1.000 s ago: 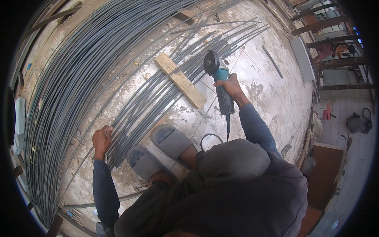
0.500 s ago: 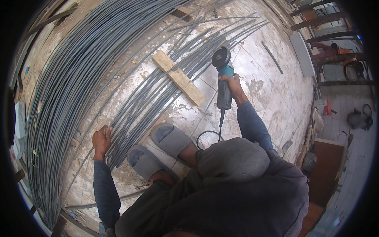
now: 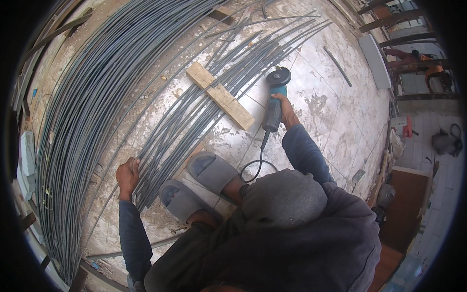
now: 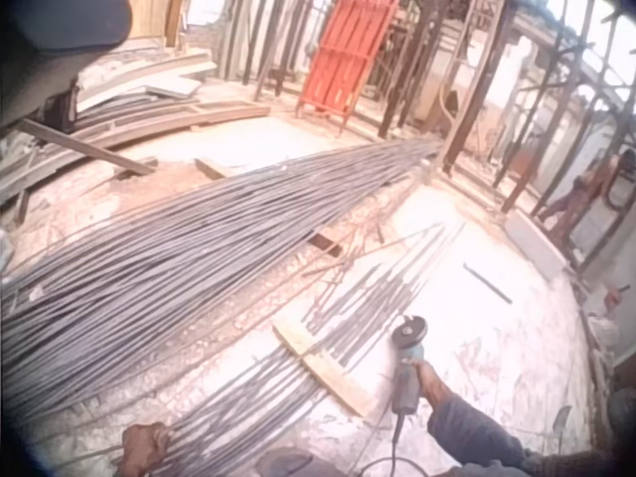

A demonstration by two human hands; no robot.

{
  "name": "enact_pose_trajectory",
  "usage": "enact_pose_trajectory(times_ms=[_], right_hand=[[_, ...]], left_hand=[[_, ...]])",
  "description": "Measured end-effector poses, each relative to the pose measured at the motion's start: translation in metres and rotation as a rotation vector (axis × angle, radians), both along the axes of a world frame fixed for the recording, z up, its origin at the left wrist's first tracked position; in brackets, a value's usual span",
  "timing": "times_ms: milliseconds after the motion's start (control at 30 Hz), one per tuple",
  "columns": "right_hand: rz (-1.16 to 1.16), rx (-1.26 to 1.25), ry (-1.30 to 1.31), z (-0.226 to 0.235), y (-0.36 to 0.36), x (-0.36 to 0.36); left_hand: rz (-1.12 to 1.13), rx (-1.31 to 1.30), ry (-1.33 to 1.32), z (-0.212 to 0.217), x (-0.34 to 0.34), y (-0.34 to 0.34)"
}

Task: The person uses an angle grinder to cut a bundle of metal rods laid on the floor. They hold the rods with one hand and operate the grinder with the other, cutting multiple rods in sequence. The cut pieces are separated and left on the floor.

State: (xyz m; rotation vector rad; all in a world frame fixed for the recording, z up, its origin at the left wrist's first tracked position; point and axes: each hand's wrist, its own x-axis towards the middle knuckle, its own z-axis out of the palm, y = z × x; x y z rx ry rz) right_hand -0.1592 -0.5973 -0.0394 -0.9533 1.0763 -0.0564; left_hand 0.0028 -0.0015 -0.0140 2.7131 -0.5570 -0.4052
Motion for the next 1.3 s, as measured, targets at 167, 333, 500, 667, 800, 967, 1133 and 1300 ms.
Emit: enact_pose_trajectory(times_ms=[167,333,500,667,800,967,1133,1300], right_hand=[[-0.001,0.072,-0.034,-0.005,-0.002,-0.01],[-0.032,0.082,0.03,0.0,-0.005,-0.019],[-0.115,-0.099,0.177,0.014,0.005,-0.037],[0.021,-0.433,0.409,0.0,-0.003,-0.049],[0.265,-0.827,0.531,-0.007,-0.003,-0.053],[0.323,-1.051,0.651,-0.006,0.016,-0.046],[0.369,-1.034,0.683,-0.005,0.015,-0.048],[0.372,-0.986,0.729,0.005,0.029,-0.046]], left_hand=[[-0.001,0.024,-0.004,0.001,0.001,-0.002],[-0.002,0.013,0.021,-0.001,0.001,0.001],[-0.025,0.02,0.012,-0.001,0.002,-0.002],[-0.026,-0.001,0.029,0.0,0.001,-0.003],[-0.054,-0.009,0.017,-0.002,0.002,-0.003],[-0.017,0.003,0.02,-0.003,0.002,0.001],[-0.02,0.018,0.056,0.007,0.004,-0.003],[-0.006,-0.016,0.035,0.006,0.002,0.0]])
